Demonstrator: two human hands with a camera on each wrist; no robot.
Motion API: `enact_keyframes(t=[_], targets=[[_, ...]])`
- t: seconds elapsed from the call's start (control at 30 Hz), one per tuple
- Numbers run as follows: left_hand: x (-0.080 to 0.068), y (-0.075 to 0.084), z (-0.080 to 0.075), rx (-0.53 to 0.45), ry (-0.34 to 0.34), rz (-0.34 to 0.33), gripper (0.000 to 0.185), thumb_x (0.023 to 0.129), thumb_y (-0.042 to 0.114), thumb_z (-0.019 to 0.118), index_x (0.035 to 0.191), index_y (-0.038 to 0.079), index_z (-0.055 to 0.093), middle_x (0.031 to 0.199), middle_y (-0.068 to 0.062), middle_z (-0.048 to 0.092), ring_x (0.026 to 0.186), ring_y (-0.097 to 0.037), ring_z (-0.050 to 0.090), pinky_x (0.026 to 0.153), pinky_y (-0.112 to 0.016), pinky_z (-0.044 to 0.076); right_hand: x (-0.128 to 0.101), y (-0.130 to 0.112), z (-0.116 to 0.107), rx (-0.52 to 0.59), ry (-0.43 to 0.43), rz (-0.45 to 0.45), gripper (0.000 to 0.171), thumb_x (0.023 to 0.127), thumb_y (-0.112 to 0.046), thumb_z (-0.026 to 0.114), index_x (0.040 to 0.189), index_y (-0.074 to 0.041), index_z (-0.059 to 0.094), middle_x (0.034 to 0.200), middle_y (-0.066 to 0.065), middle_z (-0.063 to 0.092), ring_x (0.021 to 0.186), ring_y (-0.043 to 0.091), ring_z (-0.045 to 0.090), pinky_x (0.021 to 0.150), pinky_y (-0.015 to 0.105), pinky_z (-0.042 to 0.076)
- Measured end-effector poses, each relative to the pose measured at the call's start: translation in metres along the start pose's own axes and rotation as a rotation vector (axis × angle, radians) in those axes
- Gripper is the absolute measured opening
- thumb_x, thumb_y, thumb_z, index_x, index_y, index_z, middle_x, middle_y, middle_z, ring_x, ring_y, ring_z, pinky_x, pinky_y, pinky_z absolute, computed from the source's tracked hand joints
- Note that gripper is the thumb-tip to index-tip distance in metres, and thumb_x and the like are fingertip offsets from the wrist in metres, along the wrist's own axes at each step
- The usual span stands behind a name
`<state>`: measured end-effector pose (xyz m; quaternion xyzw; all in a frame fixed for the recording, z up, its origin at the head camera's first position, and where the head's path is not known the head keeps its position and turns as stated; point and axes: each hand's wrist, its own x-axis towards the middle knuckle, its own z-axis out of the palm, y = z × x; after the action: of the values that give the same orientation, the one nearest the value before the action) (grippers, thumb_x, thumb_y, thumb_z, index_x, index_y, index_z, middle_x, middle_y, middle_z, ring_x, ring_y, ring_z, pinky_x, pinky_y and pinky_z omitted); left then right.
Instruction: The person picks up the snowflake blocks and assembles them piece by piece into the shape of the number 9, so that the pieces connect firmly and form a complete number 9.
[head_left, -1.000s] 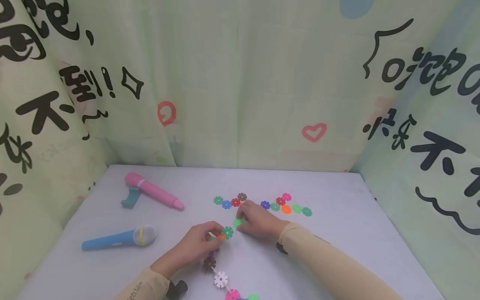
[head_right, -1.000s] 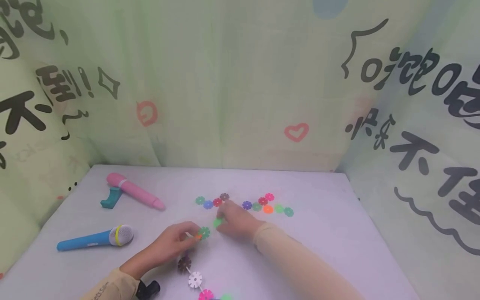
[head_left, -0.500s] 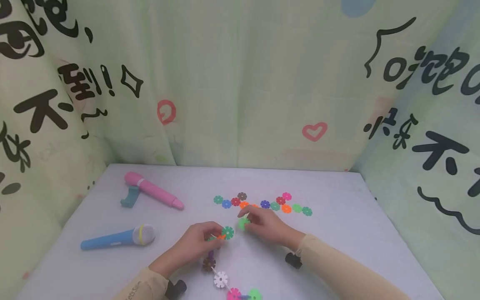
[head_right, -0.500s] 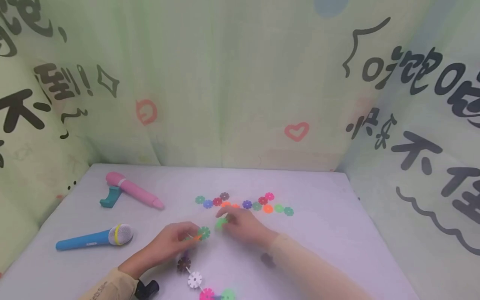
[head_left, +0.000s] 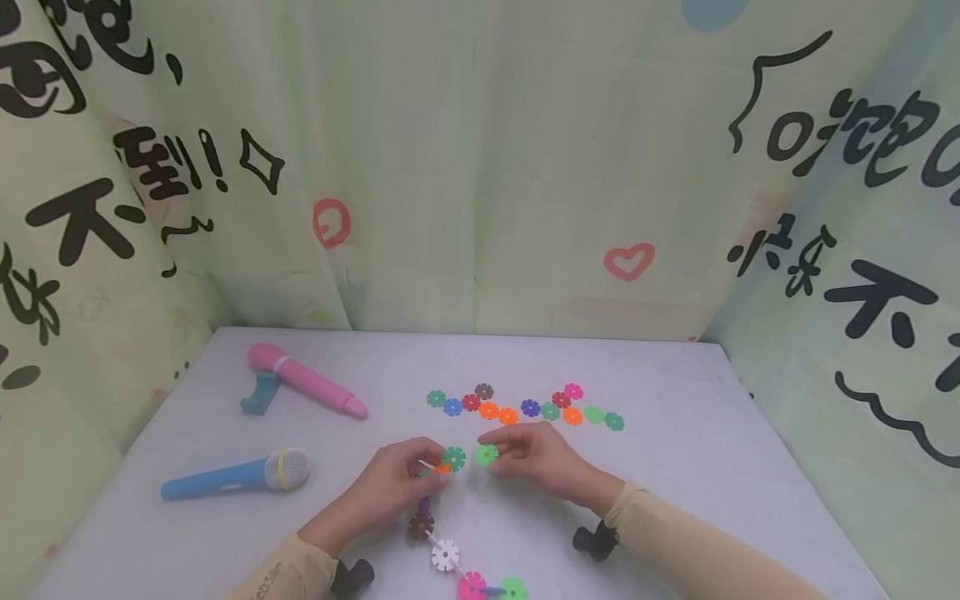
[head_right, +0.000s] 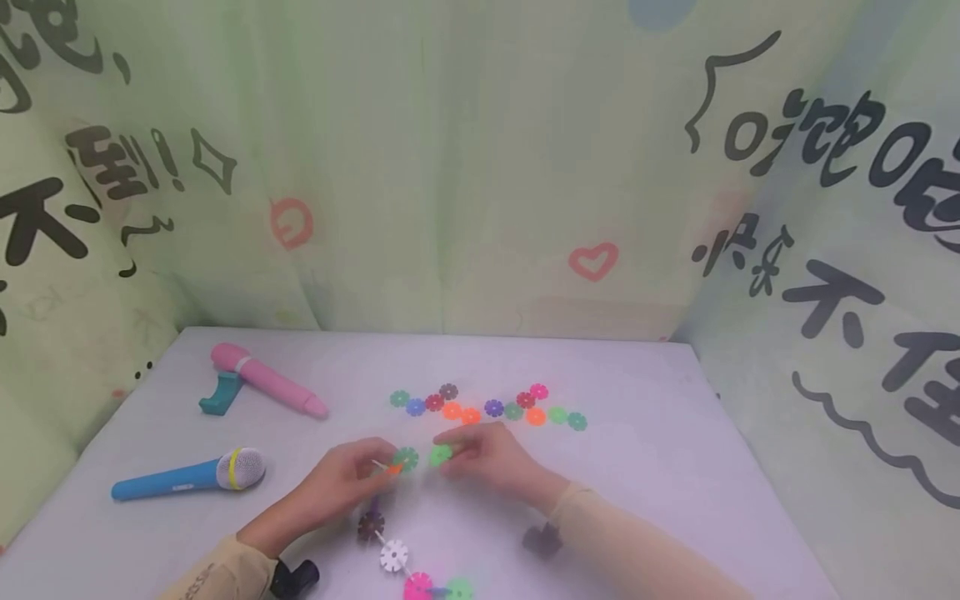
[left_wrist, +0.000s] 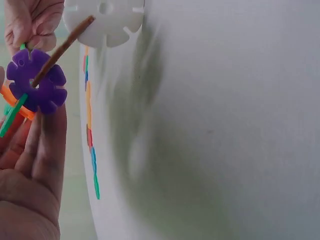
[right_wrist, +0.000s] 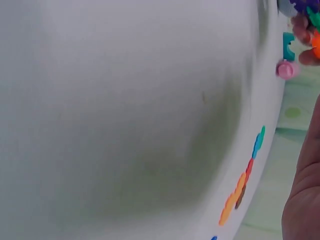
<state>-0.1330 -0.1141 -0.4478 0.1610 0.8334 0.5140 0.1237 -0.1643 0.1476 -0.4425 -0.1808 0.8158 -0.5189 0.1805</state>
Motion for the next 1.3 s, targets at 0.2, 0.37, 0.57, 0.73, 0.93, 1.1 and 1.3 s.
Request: enact_keyframes(t=[0.2,0.37,0.57,0.73,0.93,1.1,1.3], targets=[[0.002,-0.003,0.001,-0.03,-0.012,0.058,0.024,0.091,0.018,0.074,0.113,0.01,0.068,0.11,0.0,0.07,0.105,-0.024,0.066,0.091,-0.047,0.052,-0.001,-0.002,0.007,0.118,-0.015,0.015,0.041,0.088,-0.015,0.077,0.126,-0.004,0.068,0.092,0.007,0.07,0.088,0.022,0.068,0.082,0.032,0.056],[0.005,-0.003,0.001,-0.037,-0.025,0.048,0.023,0.091,0.016,0.074,0.113,0.013,0.068,0.111,0.002,0.069,0.109,-0.023,0.065,0.094,-0.047,0.051,-0.002,-0.003,0.01,0.116,-0.032,0.024,0.04,0.091,-0.017,0.074,0.128,-0.006,0.067,0.087,0.007,0.07,0.089,0.022,0.069,0.083,0.032,0.055],[0.004,0.0,0.001,-0.036,-0.027,0.057,0.023,0.089,0.013,0.076,0.111,0.011,0.069,0.11,0.001,0.07,0.109,-0.025,0.065,0.094,-0.049,0.05,-0.001,-0.002,0.009,0.102,-0.06,0.04,0.031,0.089,-0.015,0.076,0.119,-0.011,0.072,0.1,0.009,0.074,0.092,0.022,0.069,0.082,0.033,0.055],[0.004,0.0,0.002,-0.046,-0.035,0.037,0.029,0.087,0.013,0.078,0.115,0.009,0.071,0.113,-0.002,0.071,0.11,-0.026,0.065,0.092,-0.045,0.052,-0.001,-0.003,0.008,0.067,-0.051,0.044,0.029,0.088,-0.017,0.077,0.117,-0.013,0.074,0.1,0.009,0.074,0.091,0.021,0.068,0.08,0.035,0.055],[0.006,0.001,0.002,-0.042,-0.054,0.026,0.035,0.086,0.015,0.079,0.119,0.008,0.072,0.117,-0.004,0.071,0.113,-0.027,0.064,0.092,-0.044,0.052,0.0,-0.005,0.007,0.06,-0.049,0.048,0.028,0.088,-0.022,0.077,0.116,-0.015,0.075,0.097,0.009,0.075,0.093,0.02,0.068,0.08,0.035,0.055],[0.006,0.003,0.0,-0.015,-0.065,0.078,0.031,0.086,0.014,0.078,0.117,0.009,0.074,0.115,-0.003,0.072,0.111,-0.026,0.065,0.092,-0.045,0.052,0.0,-0.011,0.006,0.015,-0.023,0.043,0.027,0.087,-0.025,0.078,0.114,-0.018,0.076,0.088,0.007,0.074,0.09,0.02,0.067,0.078,0.038,0.054],[0.005,0.004,-0.001,0.03,-0.097,0.084,0.031,0.086,0.013,0.078,0.116,0.008,0.074,0.111,-0.002,0.073,0.108,-0.026,0.067,0.091,-0.046,0.052,0.001,-0.011,0.006,-0.038,-0.008,0.043,0.031,0.086,-0.021,0.08,0.116,-0.015,0.076,0.08,0.0,0.07,0.086,0.021,0.06,0.074,0.039,0.052]])
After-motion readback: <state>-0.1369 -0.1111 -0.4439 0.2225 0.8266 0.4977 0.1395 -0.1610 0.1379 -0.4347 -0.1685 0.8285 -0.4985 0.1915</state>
